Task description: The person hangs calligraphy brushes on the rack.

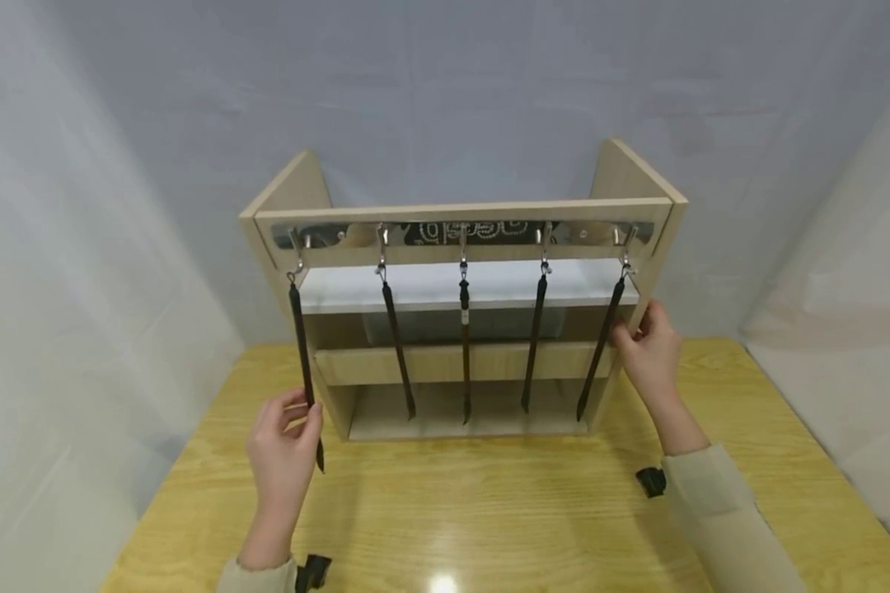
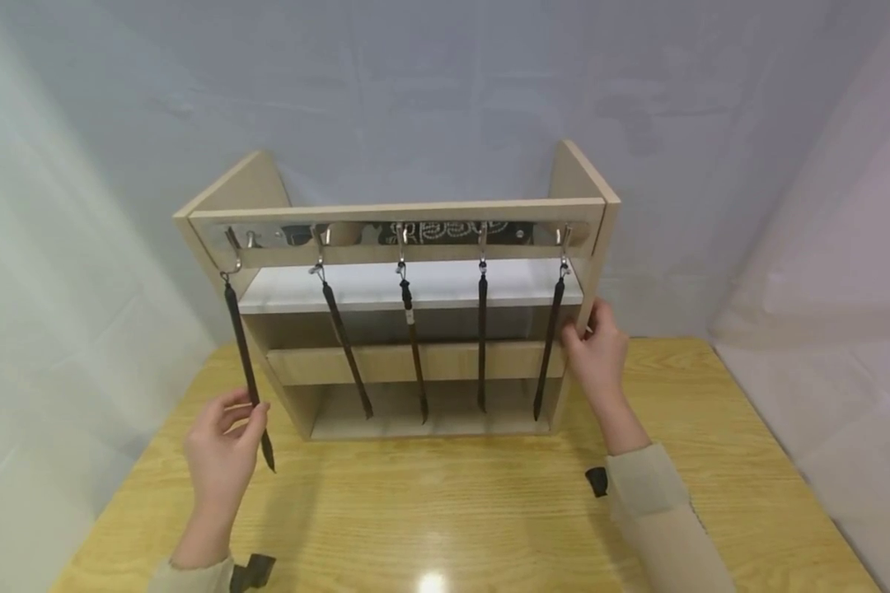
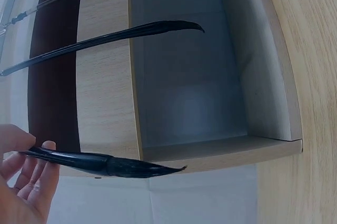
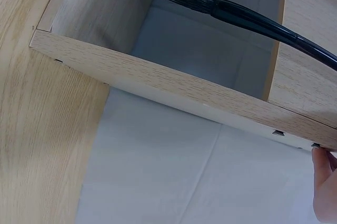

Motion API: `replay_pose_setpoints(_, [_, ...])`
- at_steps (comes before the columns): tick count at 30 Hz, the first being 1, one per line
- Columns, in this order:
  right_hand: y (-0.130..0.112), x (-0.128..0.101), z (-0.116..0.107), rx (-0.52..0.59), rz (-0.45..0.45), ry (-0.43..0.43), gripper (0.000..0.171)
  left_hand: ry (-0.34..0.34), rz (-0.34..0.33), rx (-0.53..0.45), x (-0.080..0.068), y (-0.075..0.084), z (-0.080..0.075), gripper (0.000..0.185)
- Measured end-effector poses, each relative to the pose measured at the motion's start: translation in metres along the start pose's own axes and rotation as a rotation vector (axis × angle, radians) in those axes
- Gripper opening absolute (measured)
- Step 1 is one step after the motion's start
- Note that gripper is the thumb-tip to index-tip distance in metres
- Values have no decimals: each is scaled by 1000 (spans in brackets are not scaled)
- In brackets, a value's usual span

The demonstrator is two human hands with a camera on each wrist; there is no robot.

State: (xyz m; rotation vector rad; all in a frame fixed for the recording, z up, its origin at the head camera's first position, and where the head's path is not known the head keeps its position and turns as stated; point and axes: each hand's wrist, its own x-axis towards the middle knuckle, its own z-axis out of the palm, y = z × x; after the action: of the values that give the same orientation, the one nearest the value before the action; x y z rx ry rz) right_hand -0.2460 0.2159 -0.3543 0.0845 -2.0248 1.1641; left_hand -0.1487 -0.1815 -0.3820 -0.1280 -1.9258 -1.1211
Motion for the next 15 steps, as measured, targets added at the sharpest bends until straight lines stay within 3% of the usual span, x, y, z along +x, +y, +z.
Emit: replay_pose_setpoints(15, [1,0,2,23,7,8,24,21,31,-2,2,-1,-2,23])
